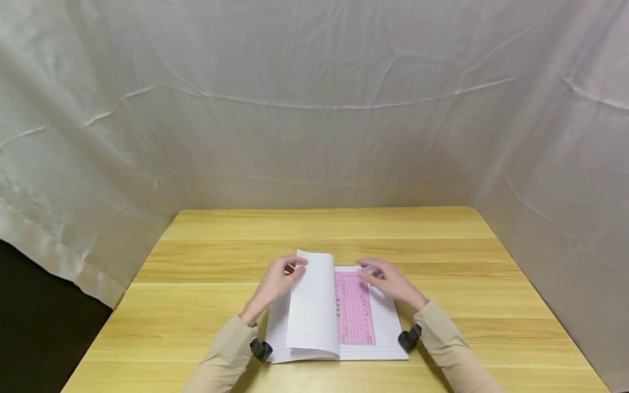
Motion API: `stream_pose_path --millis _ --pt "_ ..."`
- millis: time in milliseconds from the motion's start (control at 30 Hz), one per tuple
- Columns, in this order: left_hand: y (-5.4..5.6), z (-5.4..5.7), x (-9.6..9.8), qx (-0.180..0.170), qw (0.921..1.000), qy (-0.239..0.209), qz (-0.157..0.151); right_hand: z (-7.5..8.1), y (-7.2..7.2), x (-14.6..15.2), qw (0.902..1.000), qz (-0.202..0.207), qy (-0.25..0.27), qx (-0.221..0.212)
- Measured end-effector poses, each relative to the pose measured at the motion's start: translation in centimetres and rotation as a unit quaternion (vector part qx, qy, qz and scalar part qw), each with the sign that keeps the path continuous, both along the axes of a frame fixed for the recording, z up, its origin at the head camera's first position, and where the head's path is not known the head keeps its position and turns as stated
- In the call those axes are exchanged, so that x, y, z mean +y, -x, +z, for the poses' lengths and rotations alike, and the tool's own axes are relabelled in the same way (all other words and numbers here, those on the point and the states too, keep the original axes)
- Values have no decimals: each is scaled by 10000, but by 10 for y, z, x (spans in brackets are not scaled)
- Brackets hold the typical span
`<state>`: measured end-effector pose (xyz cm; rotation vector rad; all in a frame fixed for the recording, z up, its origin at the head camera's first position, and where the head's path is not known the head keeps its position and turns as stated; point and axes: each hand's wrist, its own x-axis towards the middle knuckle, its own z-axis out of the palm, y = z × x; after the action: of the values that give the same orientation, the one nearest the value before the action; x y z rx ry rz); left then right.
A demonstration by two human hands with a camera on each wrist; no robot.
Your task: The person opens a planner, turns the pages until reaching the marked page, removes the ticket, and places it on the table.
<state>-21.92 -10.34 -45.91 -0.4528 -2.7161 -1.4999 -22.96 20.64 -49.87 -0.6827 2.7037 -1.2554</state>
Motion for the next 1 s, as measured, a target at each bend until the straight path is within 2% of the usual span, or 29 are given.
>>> stream_pose_path --millis 100,233,400,467,533,600,700,767,867,1000 --pt "0 -4 -6 -142 9997 163 121 -2 1 4 9999 -62 -13 138" --pt "0 -9 -11 -169 9983 520 198 -2 2 6 9999 -82 -114 28" --pt "-5 -14 -12 285 9913 1266 230 0 2 5 9986 -147 -359 -348" --pt "-8 -14 -10 438 9876 1502 151 1 2 4 9979 -141 -420 -475" --pt "-11 -14 -5 455 9841 1712 -162 2 2 3 9971 -106 -497 -558" --pt "-12 -13 0 454 9778 1923 -696 3 3 2 9963 -93 -561 -645" --pt "-14 -14 9 303 9608 2235 -1613 4 4 2 9950 -48 -672 -733" --pt "-15 -16 12 175 9487 2403 -2049 5 5 1 9943 -23 -732 -772" --pt "-15 -19 14 -99 9361 2614 -2351 6 7 1 9939 47 -792 -760" --pt "-15 -22 11 -405 9288 2723 -2481 8 8 3 9941 134 -767 -759"
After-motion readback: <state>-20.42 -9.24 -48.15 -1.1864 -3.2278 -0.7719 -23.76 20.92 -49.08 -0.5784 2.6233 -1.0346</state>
